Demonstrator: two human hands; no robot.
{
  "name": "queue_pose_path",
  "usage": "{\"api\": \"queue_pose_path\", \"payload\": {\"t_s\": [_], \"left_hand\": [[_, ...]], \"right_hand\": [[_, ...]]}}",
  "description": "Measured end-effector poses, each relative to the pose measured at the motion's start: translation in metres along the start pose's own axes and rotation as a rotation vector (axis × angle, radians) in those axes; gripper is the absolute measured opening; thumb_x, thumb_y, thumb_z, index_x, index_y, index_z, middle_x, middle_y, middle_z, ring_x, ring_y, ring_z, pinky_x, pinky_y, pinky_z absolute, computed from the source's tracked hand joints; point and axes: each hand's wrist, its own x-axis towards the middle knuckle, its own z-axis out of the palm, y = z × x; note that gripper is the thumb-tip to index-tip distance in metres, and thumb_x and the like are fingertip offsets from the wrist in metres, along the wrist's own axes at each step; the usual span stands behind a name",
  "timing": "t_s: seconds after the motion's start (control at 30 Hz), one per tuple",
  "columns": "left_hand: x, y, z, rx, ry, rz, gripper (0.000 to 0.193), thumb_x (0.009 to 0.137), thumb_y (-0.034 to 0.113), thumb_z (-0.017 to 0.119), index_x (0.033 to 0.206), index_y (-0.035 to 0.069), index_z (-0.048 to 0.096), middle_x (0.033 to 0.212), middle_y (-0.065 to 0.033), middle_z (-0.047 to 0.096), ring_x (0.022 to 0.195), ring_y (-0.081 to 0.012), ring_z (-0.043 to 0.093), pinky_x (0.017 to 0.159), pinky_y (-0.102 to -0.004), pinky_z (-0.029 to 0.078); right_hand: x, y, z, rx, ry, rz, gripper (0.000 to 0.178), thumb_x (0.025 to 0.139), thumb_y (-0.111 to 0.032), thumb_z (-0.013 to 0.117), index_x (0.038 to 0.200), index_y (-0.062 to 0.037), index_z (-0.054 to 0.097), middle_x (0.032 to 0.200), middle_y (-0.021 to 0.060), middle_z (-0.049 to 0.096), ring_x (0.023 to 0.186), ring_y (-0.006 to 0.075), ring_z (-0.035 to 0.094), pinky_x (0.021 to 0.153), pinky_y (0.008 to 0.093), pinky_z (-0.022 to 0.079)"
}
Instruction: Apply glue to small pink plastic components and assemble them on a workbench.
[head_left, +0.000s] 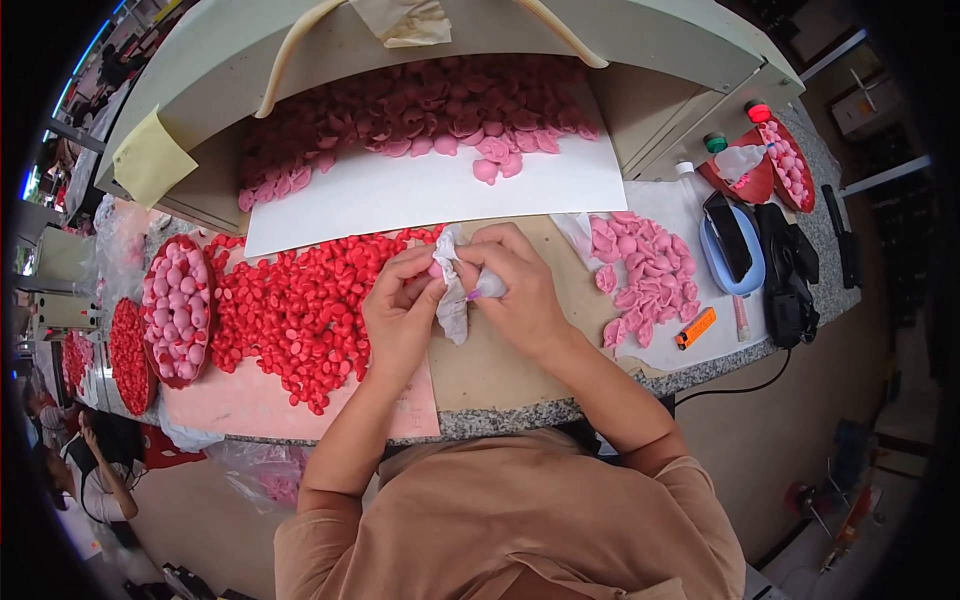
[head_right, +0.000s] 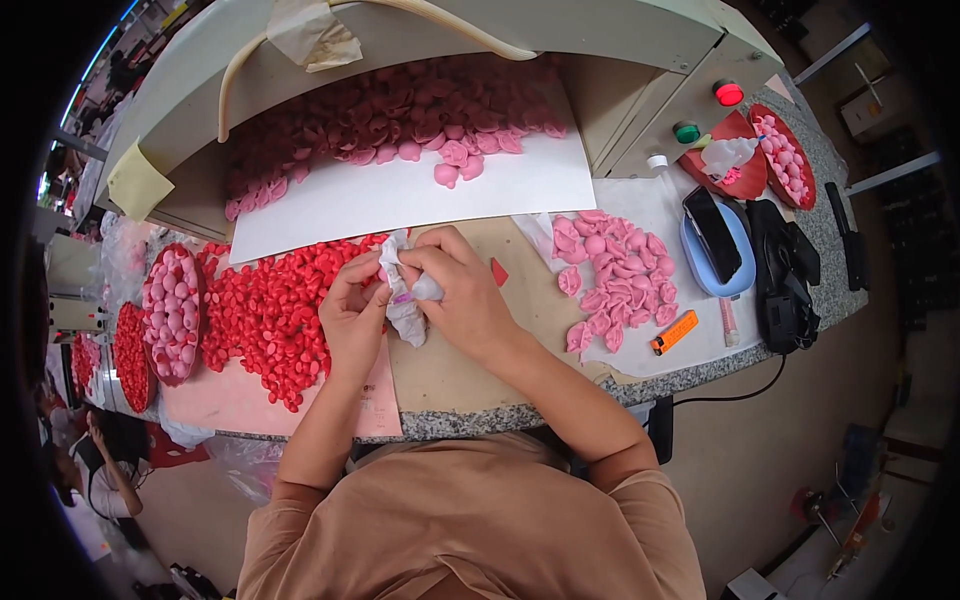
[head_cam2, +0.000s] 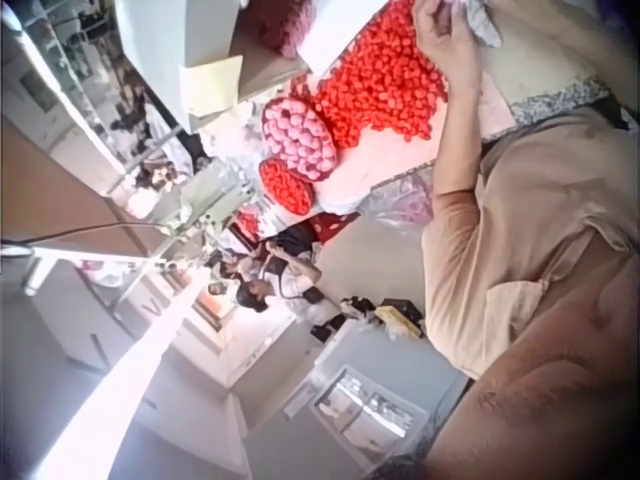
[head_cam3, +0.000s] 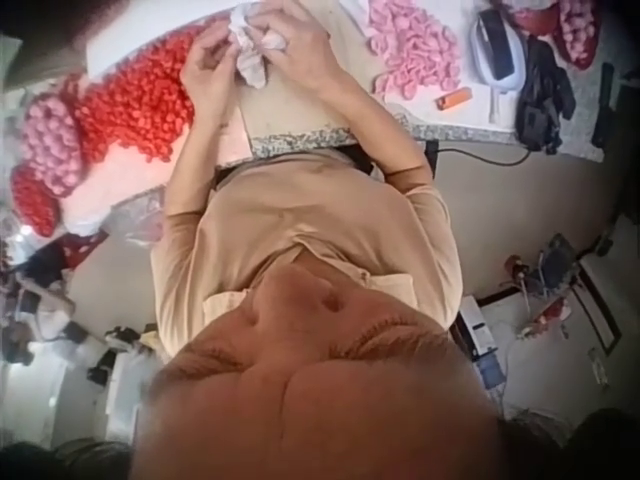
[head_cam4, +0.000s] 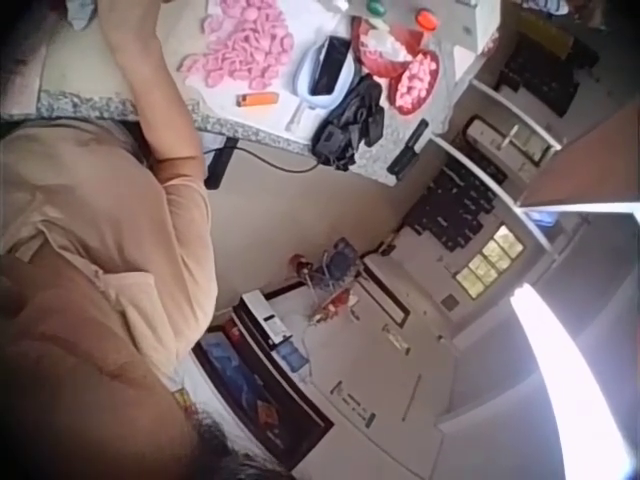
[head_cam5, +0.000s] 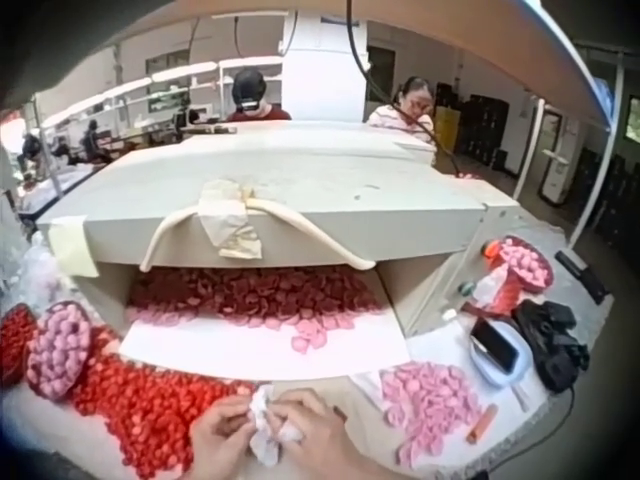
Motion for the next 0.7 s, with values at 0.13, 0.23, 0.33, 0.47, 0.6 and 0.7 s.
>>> {"api": "queue_pose_path", "payload": {"t_s": [0.13, 0.23, 0.33, 0.47, 0.6, 0.7], "left_hand": [[0.002, 0.003, -0.002, 0.018, 0.011, -0.010, 0.029, 0.080, -0.014, 0.056, 0.106, -0.003, 0.055, 0.118, -0.0134, 0.051, 0.108, -0.0193, 0.054, 0.090, -0.0298, 0.049], [0.008, 0.001, -0.007, 0.010, 0.048, 0.016, 0.028, 0.079, -0.014, 0.058, 0.104, -0.003, 0.055, 0.118, -0.0140, 0.052, 0.108, -0.0203, 0.054, 0.090, -0.0297, 0.049], [0.011, -0.002, -0.010, -0.051, 0.056, 0.076, 0.031, 0.079, -0.013, 0.058, 0.107, 0.000, 0.054, 0.119, -0.0148, 0.052, 0.110, -0.0225, 0.053, 0.091, -0.0318, 0.047], [0.010, 0.003, -0.009, -0.093, 0.035, 0.033, 0.033, 0.080, -0.011, 0.059, 0.111, 0.001, 0.052, 0.121, -0.0150, 0.051, 0.113, -0.0229, 0.051, 0.094, -0.0325, 0.044], [0.009, 0.001, -0.007, -0.095, 0.041, -0.029, 0.034, 0.081, -0.008, 0.059, 0.113, 0.001, 0.052, 0.122, -0.0154, 0.051, 0.114, -0.0227, 0.050, 0.096, -0.0323, 0.043], [0.007, 0.001, -0.004, -0.094, -0.010, 0.010, 0.033, 0.081, -0.008, 0.059, 0.113, 0.000, 0.052, 0.122, -0.0159, 0.051, 0.114, -0.0227, 0.050, 0.095, -0.0332, 0.043]], "right_hand": [[0.001, -0.005, -0.007, -0.021, -0.041, 0.007, 0.016, 0.078, -0.001, 0.064, 0.094, 0.0002, 0.061, 0.090, 0.0104, 0.055, 0.078, 0.0208, 0.057, 0.067, 0.0290, 0.047], [0.004, -0.010, -0.023, -0.023, -0.178, 0.029, 0.016, 0.077, -0.002, 0.065, 0.093, 0.0007, 0.061, 0.090, 0.0091, 0.056, 0.078, 0.0185, 0.057, 0.065, 0.0271, 0.046], [0.007, -0.011, -0.039, 0.215, -0.336, 0.131, 0.014, 0.080, -0.004, 0.064, 0.093, 0.0008, 0.061, 0.087, 0.0048, 0.057, 0.076, 0.0122, 0.056, 0.064, 0.0236, 0.045], [0.010, -0.013, -0.051, 0.335, -0.158, 0.438, 0.013, 0.087, -0.007, 0.058, 0.097, 0.0003, 0.059, 0.084, -0.0015, 0.059, 0.072, 0.0043, 0.052, 0.065, 0.0197, 0.044], [0.008, -0.017, -0.044, 0.172, -0.030, 0.174, 0.014, 0.084, -0.007, 0.061, 0.097, -0.0009, 0.061, 0.083, 0.0017, 0.060, 0.072, 0.0080, 0.054, 0.063, 0.0210, 0.043], [0.007, -0.018, -0.032, 0.074, -0.022, 0.035, 0.021, 0.077, -0.002, 0.064, 0.098, -0.0018, 0.063, 0.083, 0.0065, 0.059, 0.072, 0.0146, 0.057, 0.063, 0.0237, 0.045]]}}
